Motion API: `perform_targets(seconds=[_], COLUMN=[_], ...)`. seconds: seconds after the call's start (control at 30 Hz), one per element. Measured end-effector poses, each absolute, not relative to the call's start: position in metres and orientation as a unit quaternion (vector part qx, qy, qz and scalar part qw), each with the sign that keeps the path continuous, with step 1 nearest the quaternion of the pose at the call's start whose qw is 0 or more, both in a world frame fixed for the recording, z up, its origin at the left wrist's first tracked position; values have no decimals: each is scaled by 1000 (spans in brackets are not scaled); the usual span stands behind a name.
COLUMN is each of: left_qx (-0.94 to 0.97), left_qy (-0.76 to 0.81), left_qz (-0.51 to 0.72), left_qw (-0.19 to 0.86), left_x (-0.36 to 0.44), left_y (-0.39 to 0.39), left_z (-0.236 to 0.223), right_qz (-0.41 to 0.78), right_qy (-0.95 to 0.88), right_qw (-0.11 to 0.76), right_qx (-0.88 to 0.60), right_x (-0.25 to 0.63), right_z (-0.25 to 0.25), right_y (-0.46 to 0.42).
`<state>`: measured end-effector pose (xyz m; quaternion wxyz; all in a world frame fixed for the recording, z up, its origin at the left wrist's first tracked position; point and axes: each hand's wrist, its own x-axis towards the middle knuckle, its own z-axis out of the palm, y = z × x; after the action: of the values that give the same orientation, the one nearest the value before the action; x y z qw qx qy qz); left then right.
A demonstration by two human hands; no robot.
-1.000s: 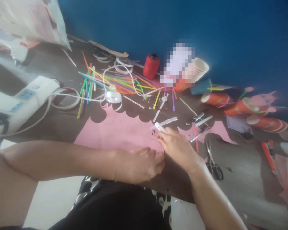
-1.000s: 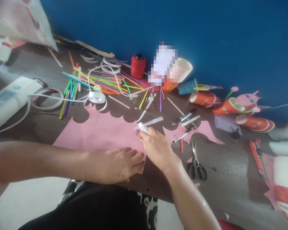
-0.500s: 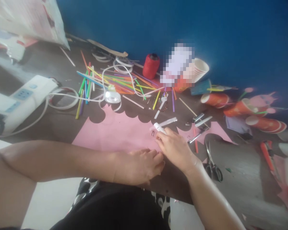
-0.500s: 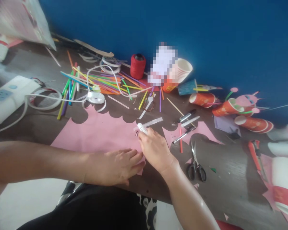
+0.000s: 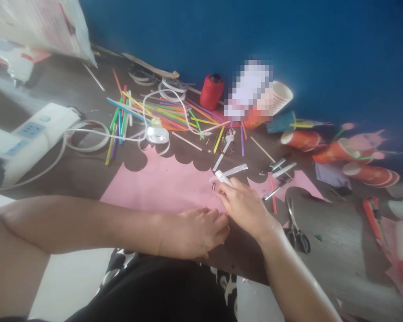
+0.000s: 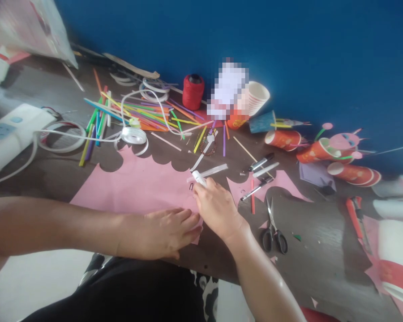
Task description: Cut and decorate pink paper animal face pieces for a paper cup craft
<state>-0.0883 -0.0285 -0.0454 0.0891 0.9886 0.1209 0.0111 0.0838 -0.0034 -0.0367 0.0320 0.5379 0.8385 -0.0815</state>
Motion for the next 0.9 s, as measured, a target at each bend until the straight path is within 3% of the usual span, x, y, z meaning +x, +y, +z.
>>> perform_targets(seconds=[0.3, 0.9], left_qx=[989, 989], left_qy=[120, 120], left_qz=[16, 23], left_qw=[84, 79], left_x=[-89, -91], left_y=[-27, -30], left_z=[-47, -56], right_qz=[-116, -52], right_qy=[836, 832], right_qw=[45, 44], right_qx=[535, 550], right_x=[89, 81], right_z=[-33, -39], right_y=[-3, -3])
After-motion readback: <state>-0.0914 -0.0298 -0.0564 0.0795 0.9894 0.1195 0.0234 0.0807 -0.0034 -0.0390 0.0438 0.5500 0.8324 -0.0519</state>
